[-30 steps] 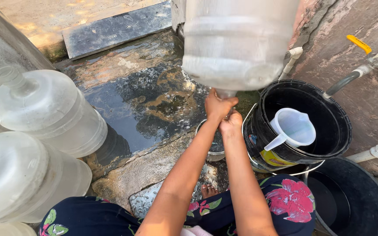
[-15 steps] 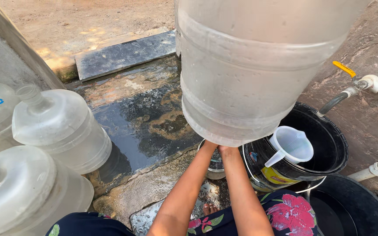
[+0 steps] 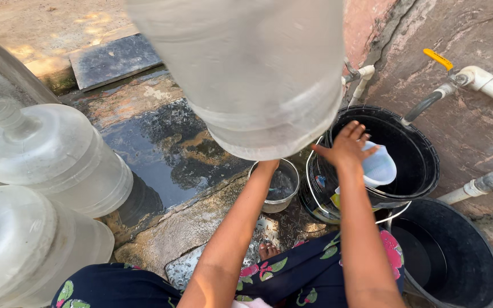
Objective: The person sits on the ground and cleans a large transparent water container by filling it with water from a bucket using a jug, shaking it vigorously, and pouring the water out. This process is repeated multiple times to rinse the container.
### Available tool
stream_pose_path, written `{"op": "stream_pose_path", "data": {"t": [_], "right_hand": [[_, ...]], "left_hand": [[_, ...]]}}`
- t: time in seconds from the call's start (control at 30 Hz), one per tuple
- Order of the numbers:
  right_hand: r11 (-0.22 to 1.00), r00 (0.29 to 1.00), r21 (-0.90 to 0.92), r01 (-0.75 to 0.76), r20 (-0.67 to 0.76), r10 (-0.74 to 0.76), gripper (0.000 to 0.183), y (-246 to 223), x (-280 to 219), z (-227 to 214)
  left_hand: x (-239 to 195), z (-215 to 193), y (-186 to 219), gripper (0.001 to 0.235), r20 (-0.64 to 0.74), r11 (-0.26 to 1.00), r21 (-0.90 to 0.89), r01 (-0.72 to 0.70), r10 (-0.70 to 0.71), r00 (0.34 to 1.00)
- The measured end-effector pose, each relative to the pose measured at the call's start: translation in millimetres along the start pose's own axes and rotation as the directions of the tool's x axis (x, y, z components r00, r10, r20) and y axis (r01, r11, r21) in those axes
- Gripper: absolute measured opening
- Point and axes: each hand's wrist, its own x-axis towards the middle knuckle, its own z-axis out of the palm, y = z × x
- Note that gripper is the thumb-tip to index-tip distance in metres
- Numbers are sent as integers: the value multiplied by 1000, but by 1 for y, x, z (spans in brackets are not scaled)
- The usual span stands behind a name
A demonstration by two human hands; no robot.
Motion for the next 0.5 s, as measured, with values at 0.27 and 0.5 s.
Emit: {"op": "stream_pose_path", "data": {"t": [0.27,0.5], "right_hand": [[952,962,-300,52,270,33,61,87,2,-44],[766,884,-466,443,371,-285,54,138,58,-30]], "left_hand": [[-7,11,83,56,11,628,-767,132,-192,981],[33,-129,119,65,198,-228,-966,124,-337,920]]}}
